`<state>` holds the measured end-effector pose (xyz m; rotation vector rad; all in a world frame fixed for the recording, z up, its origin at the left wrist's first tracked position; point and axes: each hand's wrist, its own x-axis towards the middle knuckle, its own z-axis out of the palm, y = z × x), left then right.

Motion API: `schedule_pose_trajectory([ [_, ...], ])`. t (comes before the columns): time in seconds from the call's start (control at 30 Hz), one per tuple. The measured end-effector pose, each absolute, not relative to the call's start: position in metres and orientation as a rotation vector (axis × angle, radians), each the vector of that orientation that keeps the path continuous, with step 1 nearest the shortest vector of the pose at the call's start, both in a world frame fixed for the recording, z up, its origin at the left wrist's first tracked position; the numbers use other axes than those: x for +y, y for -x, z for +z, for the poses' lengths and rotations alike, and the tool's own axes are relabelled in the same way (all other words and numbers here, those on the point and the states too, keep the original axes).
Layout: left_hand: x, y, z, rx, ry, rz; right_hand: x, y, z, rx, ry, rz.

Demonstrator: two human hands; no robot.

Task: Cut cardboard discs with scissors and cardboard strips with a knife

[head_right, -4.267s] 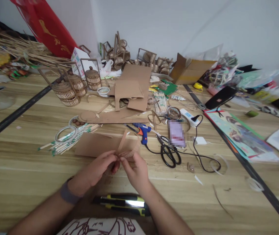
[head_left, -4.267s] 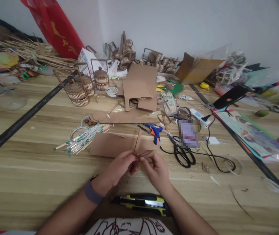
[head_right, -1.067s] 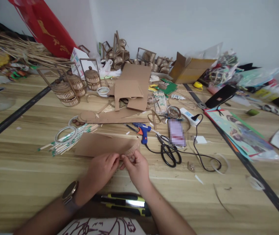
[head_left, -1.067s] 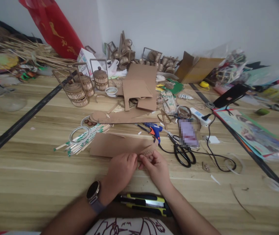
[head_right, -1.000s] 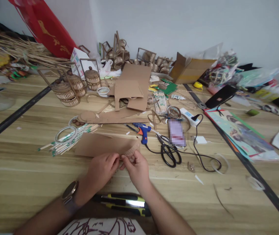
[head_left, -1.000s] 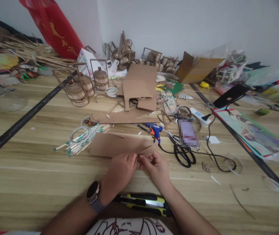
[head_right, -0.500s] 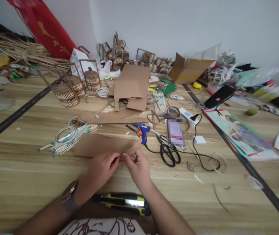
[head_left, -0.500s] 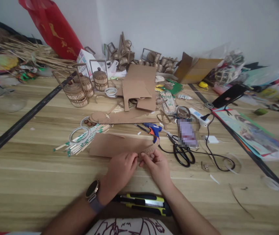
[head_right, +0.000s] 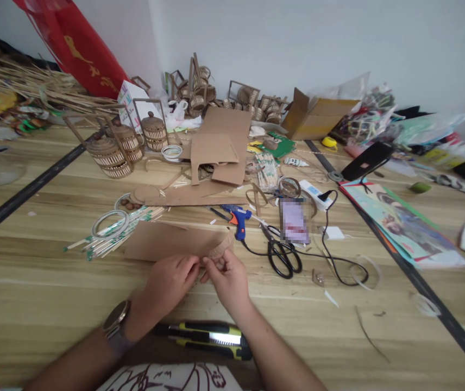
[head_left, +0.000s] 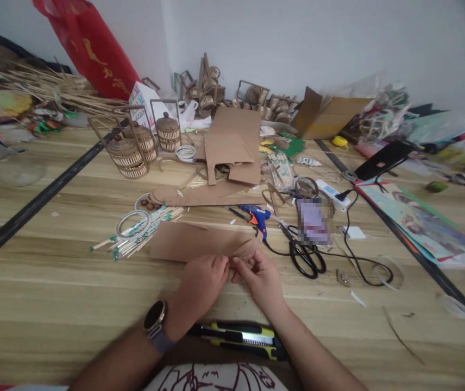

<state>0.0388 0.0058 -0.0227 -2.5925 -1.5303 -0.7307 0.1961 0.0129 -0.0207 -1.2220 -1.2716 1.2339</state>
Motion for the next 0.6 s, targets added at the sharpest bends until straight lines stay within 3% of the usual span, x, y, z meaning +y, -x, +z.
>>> schedule_pose_trajectory([
  [0.6,0.0056,-0.0404,-0.0209,-1.584,2.533,-0.811,0.0117,-0.1928,-0.0232,-1.275,1.185,1.309],
])
